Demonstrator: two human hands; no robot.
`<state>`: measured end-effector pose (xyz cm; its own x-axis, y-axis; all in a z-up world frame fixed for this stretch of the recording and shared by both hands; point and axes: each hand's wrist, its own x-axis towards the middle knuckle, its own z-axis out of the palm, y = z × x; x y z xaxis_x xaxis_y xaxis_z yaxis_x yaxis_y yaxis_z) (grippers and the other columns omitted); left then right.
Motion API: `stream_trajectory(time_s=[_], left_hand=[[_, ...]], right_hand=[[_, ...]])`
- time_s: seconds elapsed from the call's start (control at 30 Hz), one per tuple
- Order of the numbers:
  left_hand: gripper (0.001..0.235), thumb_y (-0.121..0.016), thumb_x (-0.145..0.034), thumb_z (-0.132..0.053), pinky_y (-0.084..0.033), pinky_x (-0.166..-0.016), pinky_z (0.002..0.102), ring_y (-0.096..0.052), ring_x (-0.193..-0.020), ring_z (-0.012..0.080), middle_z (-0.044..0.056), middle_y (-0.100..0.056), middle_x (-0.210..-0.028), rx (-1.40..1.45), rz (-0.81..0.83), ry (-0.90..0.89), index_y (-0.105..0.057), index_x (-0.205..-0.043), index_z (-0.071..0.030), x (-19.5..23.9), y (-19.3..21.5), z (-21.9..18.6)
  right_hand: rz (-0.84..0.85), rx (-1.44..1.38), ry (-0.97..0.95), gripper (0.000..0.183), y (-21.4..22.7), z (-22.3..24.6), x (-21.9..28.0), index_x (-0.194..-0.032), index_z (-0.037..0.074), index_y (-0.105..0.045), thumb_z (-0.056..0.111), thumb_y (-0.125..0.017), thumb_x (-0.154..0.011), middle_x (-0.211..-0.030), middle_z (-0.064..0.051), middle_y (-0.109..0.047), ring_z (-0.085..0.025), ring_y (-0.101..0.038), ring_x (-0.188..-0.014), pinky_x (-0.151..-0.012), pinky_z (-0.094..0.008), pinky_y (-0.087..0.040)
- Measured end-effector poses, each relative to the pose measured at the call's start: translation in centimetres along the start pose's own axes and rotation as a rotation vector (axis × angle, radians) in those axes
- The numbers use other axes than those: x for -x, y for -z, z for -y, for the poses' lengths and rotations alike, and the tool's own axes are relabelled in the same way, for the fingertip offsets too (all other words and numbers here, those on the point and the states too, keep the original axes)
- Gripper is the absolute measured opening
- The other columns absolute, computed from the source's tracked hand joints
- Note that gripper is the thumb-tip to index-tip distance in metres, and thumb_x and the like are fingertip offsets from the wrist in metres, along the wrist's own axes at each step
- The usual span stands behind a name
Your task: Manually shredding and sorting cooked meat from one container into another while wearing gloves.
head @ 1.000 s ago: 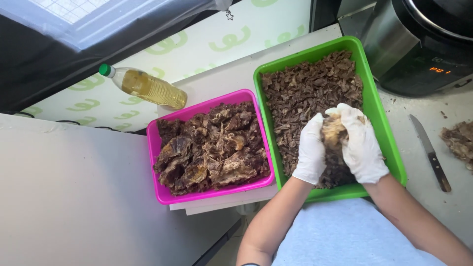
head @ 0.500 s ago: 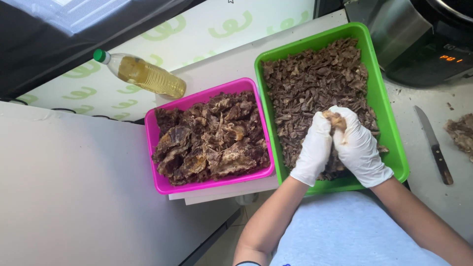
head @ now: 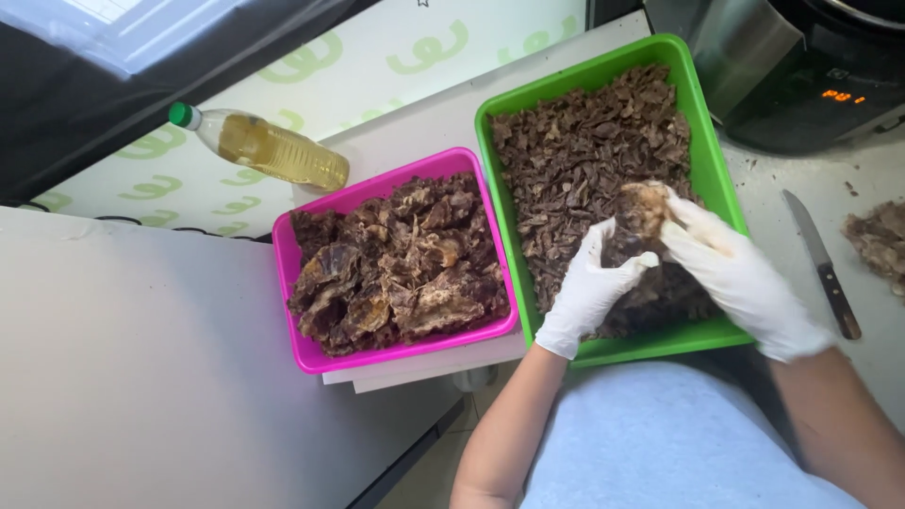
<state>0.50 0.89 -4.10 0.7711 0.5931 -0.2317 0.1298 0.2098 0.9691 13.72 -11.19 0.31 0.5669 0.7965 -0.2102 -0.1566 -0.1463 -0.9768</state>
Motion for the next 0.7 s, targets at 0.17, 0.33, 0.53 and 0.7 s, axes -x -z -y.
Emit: stream_trajectory(time_s=[0.17, 0.33, 0.53, 0.7], left_hand=[[0.070, -0.072, -0.092, -0.032, -0.048, -0.103, 0.039, -0.060, -0.118, 0.0249, 0.015, -0.063, -0.131, 0.577, 0.129, 0.288, -0.049, -0.148, 0.004, 0.0, 1.9, 2.7], [0.067, -0.065, -0.100, -0.040, -0.055, -0.095, 0.046, -0.067, -0.114, 0.0337, 0.020, -0.066, -0.137, 1.112, 0.348, 0.327, -0.051, -0.151, 0.001, 0.6, 2.5, -0.3], [0.064, -0.063, -0.100, -0.045, -0.055, -0.094, 0.052, -0.067, -0.115, 0.0367, 0.022, -0.064, -0.137, 1.108, 0.263, 0.371, -0.052, -0.147, -0.001, 1.1, 0.8, -3.7], [0.058, -0.070, -0.093, -0.032, -0.055, -0.103, 0.043, -0.069, -0.116, 0.0290, 0.016, -0.067, -0.132, 1.040, 0.127, 0.461, -0.057, -0.143, -0.005, 1.6, 0.9, -2.8]], right_hand=[[-0.226, 0.501, -0.107, 0.030, 5.9, 0.2, 5.0, -0.131, 0.008, -0.070, 0.013, -0.056, -0.105, -0.124, -0.011, -0.072, -0.018, -0.067, -0.104, -0.090, -0.027, -0.051], [-0.467, 1.073, 0.079, 0.019, 14.2, -14.6, 9.4, -0.122, -0.003, -0.065, 0.013, -0.060, -0.114, -0.100, -0.021, -0.058, -0.032, -0.057, -0.085, -0.083, -0.042, -0.049], [-0.430, 1.517, 0.016, 0.034, 13.3, -16.0, 11.0, -0.132, -0.004, -0.060, 0.023, -0.067, -0.113, -0.096, -0.019, -0.057, -0.033, -0.058, -0.089, -0.083, -0.042, -0.048], [-0.435, 1.500, 0.159, 0.027, 10.7, -9.1, 9.8, -0.127, -0.001, -0.062, 0.020, -0.067, -0.110, -0.097, -0.017, -0.060, -0.032, -0.060, -0.091, -0.085, -0.041, -0.050]])
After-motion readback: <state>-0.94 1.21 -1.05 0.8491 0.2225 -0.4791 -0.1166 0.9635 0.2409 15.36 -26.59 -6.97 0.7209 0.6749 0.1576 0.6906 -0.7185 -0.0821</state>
